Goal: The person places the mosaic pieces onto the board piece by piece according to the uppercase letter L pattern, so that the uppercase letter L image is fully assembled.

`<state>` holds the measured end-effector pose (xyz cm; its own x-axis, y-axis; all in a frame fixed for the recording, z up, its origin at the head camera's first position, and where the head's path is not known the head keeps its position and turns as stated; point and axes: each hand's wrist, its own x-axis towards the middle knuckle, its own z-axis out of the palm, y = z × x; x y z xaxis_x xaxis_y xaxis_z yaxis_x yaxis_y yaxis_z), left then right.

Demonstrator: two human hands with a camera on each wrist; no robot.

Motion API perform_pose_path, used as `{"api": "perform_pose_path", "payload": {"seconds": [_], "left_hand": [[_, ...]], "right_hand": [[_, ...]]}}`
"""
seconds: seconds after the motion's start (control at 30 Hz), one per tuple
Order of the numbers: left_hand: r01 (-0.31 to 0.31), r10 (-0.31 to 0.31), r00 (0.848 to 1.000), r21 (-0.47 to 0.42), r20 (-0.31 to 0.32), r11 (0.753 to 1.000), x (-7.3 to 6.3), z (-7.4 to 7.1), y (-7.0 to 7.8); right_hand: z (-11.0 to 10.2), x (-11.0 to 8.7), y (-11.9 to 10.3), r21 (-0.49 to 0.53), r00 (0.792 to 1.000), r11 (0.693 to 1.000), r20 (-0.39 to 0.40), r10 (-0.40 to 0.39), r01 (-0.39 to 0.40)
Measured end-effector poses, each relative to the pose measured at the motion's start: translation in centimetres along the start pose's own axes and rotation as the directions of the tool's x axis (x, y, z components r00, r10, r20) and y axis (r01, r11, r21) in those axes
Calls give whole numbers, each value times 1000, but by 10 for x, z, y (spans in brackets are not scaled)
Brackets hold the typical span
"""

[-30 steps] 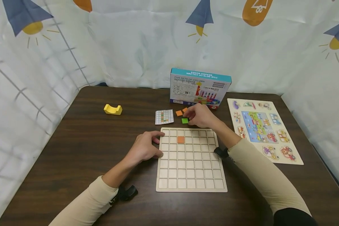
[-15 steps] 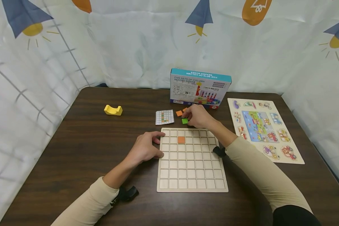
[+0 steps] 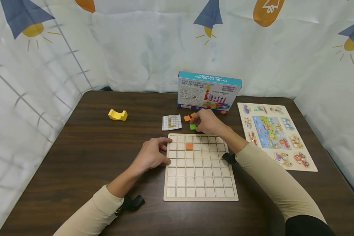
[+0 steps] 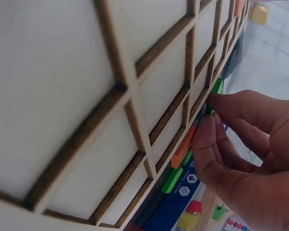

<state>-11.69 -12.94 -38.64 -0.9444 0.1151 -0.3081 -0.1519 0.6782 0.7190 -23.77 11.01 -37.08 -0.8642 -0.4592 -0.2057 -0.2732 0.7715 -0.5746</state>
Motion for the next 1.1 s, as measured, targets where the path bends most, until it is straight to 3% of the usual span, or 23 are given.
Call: {"api": "perform_pose_path", "payload": {"seconds": [0.8, 1.1], "left_hand": [[-1, 1, 1000, -36, 0, 999, 0, 0, -1], [-13, 13, 1000, -35, 4, 999, -1, -1, -1]], "right_hand": [[-4, -14, -1, 72, 998, 997, -50, 30, -26], [-7, -29, -9, 86, 997, 996, -57, 43, -38]]}}
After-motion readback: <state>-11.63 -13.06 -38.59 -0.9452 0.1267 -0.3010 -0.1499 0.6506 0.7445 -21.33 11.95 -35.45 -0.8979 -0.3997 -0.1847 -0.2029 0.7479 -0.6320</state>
